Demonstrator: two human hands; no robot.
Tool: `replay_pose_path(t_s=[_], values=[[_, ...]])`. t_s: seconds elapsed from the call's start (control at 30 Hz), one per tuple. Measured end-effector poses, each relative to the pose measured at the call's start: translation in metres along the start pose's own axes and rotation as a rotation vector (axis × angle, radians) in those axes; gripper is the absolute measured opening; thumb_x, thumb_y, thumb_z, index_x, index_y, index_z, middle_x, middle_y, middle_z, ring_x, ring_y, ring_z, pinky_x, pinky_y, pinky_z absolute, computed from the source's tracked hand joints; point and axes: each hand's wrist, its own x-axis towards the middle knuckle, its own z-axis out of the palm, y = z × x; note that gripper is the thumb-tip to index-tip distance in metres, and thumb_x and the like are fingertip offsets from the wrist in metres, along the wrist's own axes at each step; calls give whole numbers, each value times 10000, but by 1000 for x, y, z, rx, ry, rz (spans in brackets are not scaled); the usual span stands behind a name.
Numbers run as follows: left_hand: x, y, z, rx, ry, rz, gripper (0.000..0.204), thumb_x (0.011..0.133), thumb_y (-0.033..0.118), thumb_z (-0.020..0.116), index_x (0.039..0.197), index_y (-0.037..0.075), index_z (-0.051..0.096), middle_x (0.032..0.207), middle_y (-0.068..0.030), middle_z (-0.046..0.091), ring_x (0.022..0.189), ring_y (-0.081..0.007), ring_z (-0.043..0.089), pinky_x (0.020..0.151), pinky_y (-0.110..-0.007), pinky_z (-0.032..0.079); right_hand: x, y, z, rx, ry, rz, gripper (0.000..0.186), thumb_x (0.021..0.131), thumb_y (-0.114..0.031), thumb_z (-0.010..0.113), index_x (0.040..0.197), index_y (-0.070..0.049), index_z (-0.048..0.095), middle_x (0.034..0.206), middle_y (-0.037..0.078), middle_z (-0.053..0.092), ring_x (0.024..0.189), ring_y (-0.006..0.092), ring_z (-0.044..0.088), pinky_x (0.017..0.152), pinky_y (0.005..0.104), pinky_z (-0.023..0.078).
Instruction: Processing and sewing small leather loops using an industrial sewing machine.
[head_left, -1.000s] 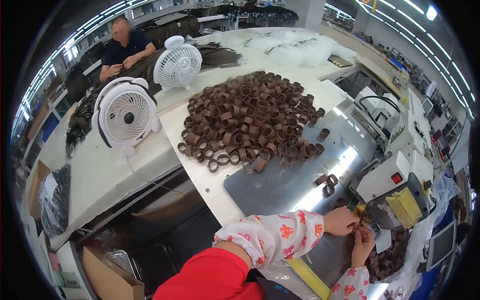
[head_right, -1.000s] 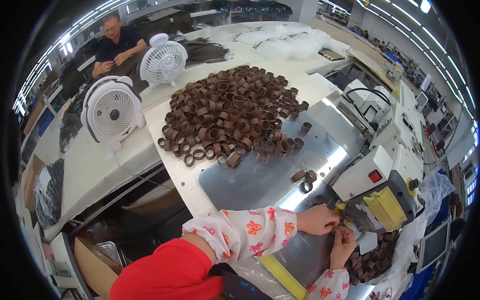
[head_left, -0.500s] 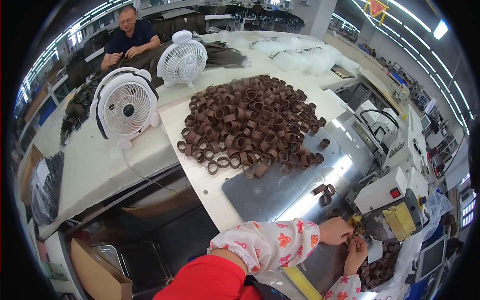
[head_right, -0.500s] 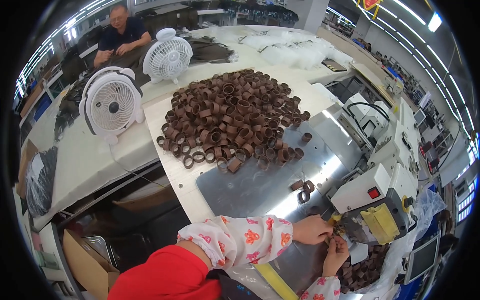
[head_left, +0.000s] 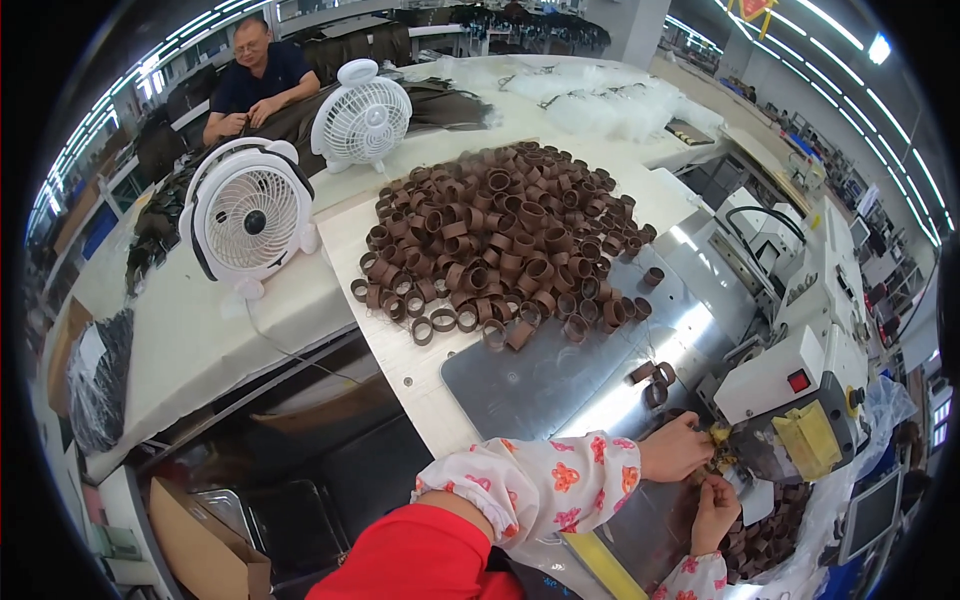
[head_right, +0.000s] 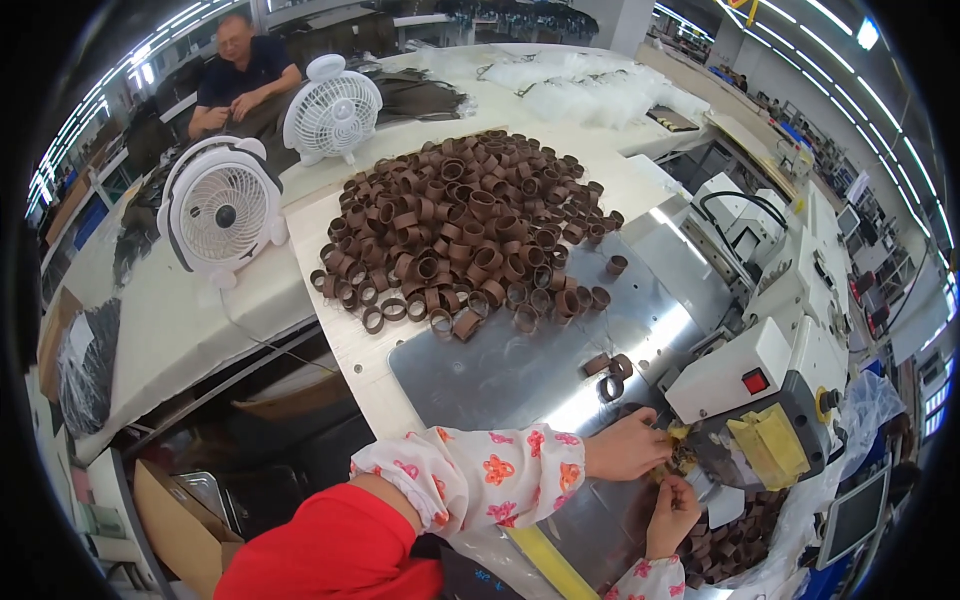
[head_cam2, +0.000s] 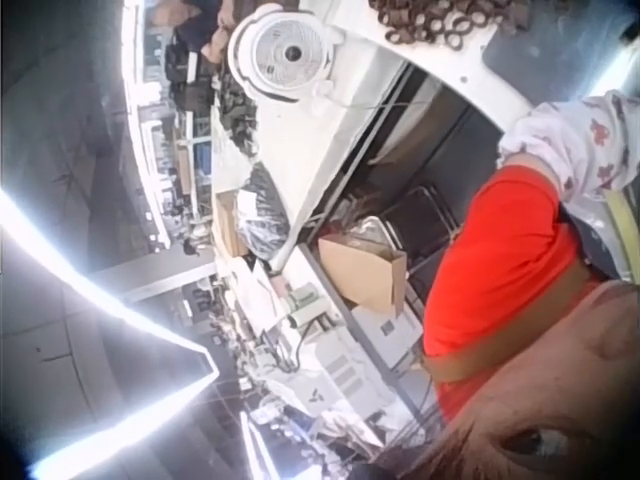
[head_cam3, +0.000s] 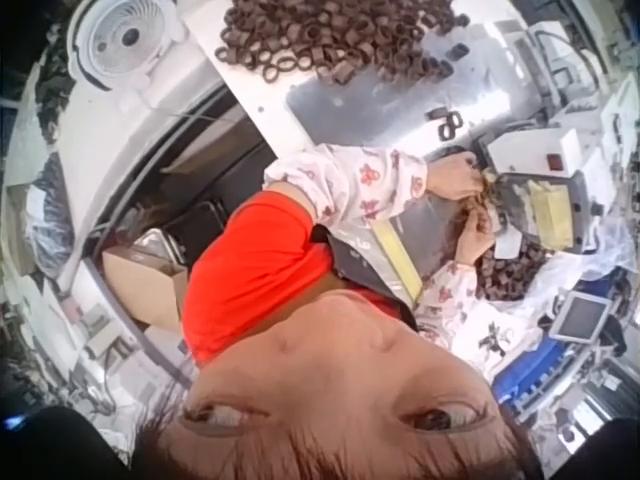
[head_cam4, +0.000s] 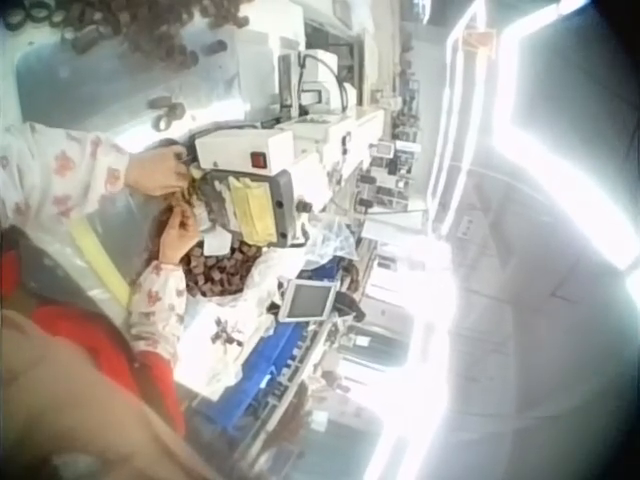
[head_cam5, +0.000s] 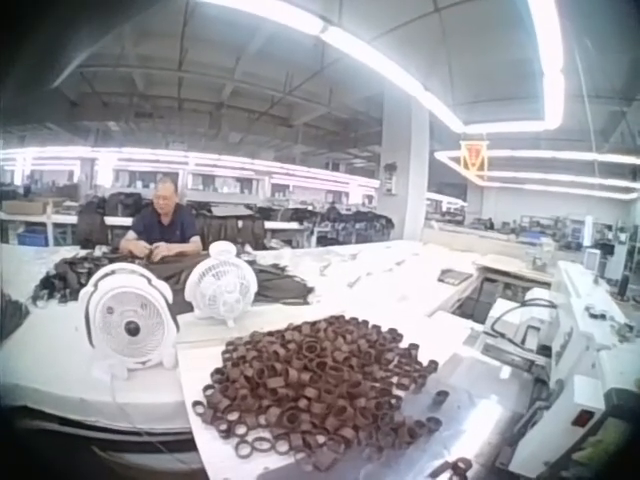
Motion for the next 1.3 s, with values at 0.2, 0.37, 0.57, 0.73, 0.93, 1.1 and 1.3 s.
replay_pose_path(t_s=[0.2,0.37,0.57,0.73,0.93,1.1,1.3], values=[[5,6,-7,-437,-130,30,166,870,198,456,829,122,598,694,-44,605,737,-207,579,875,-368,336,-29,-37,12,-185,-241,-332,95,737,71,553,776,14,618,661,93,601,552,158,558,507,248,407],[8,-6,-15,70,-330,96,175,859,248,474,827,164,625,676,-31,609,732,-189,583,888,-379,335,-15,-39,1,-71,-293,-234,157,795,26,551,950,27,574,714,74,628,564,95,544,567,217,439],[14,-7,-17,-19,-210,-31,162,814,216,545,934,185,649,674,-38,619,683,-198,589,896,-397,339,16,-12,-12,-127,-246,-4,260,722,-60,661,964,5,590,636,84,567,533,133,525,532,263,440],[18,0,-19,-118,-335,-207,244,771,219,628,1010,172,634,720,-34,634,688,-180,596,872,-393,321,19,-8,-14,16,-194,-13,251,727,-30,633,968,16,582,666,83,575,539,137,533,515,265,436],[26,4,-15,-26,-304,-192,237,738,233,666,954,135,651,663,-30,633,638,-180,596,809,-351,331,21,-2,-17,-57,-162,-104,183,718,-5,630,891,11,571,770,130,581,597,231,570,541,298,456],[31,1,-6,-124,-302,-342,177,713,224,674,835,95,676,617,-55,624,635,-226,606,659,-352,427,28,10,-17,-84,-73,-279,100,710,41,603,805,18,585,865,163,556,733,332,572,611,340,472],[33,-8,3,-152,-322,-340,186,713,227,664,836,88,678,699,-66,644,710,-275,611,650,-377,461,36,15,-14,-128,-26,-352,111,715,41,595,822,11,594,859,178,555,756,355,561,636,378,471]])
